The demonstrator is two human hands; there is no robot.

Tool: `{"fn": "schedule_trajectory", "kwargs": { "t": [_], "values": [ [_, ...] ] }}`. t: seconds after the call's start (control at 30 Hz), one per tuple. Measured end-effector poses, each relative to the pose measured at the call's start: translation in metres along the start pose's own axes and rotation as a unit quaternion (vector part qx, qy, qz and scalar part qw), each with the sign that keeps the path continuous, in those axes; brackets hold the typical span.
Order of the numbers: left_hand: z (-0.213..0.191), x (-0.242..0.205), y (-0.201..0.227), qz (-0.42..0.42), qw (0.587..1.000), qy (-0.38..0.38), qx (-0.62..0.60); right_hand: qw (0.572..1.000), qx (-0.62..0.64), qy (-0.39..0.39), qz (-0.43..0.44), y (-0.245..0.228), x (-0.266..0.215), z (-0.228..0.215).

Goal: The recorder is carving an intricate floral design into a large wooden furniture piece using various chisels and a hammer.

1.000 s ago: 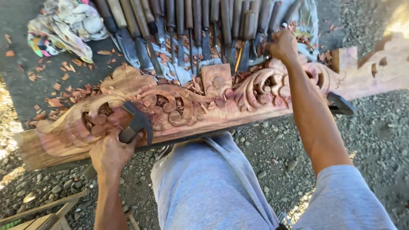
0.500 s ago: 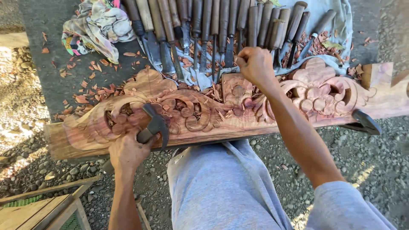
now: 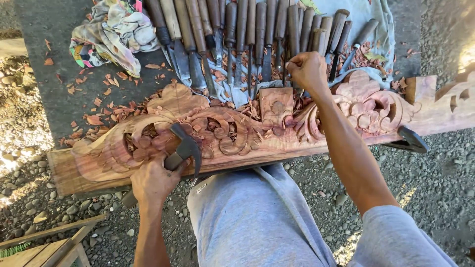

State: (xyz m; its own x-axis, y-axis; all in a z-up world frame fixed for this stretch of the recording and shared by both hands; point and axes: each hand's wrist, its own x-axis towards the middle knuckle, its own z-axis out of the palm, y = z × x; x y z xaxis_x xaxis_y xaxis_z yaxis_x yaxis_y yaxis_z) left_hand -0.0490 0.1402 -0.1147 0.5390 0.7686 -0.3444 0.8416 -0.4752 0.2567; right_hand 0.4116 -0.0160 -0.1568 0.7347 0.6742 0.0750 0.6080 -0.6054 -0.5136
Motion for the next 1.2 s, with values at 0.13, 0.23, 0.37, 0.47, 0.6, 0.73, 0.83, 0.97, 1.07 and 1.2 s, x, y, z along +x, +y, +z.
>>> {"fn": "schedule_trajectory", "kwargs": {
  "t": [0.13, 0.23, 0.37, 0.47, 0.6, 0.73, 0.83, 0.97, 1.07, 1.2],
  "values": [
    [-0.004, 0.004, 0.002, -0.009, 1.0, -0.017, 0.003, 0.995, -0.028, 0.087, 0.036, -0.025, 0.005, -0.011],
    [-0.006, 0.001, 0.003, -0.004, 1.0, -0.003, -0.001, 0.995, -0.082, 0.047, -0.033, 0.022, 0.015, 0.012],
    [-0.011, 0.002, 0.005, -0.01, 0.999, -0.026, -0.021, 0.995, -0.086, -0.026, 0.036, 0.008, 0.025, -0.002],
    [-0.009, 0.001, 0.004, -0.002, 0.999, -0.01, -0.044, 0.999, -0.016, 0.025, -0.037, -0.016, 0.023, -0.015],
    [-0.005, 0.002, 0.003, 0.007, 1.0, -0.005, -0.009, 0.988, 0.001, 0.073, -0.139, -0.042, 0.038, 0.008],
    [-0.005, 0.002, 0.003, 0.006, 1.0, -0.019, 0.003, 0.995, 0.056, -0.011, -0.078, -0.08, 0.027, 0.058],
    [-0.006, 0.001, 0.005, 0.0, 1.0, -0.01, 0.002, 0.997, 0.018, -0.021, -0.069, -0.086, 0.008, 0.092],
    [-0.001, 0.001, 0.004, 0.024, 0.999, 0.022, 0.02, 0.997, 0.054, -0.002, -0.048, -0.074, 0.0, 0.055],
    [-0.005, 0.002, 0.003, 0.01, 1.0, -0.002, 0.005, 0.99, 0.091, 0.092, -0.064, -0.011, 0.012, 0.053],
    [-0.007, 0.002, 0.003, 0.01, 1.0, -0.006, 0.005, 0.998, 0.041, -0.02, 0.043, 0.002, 0.003, 0.018]
  ]
}}
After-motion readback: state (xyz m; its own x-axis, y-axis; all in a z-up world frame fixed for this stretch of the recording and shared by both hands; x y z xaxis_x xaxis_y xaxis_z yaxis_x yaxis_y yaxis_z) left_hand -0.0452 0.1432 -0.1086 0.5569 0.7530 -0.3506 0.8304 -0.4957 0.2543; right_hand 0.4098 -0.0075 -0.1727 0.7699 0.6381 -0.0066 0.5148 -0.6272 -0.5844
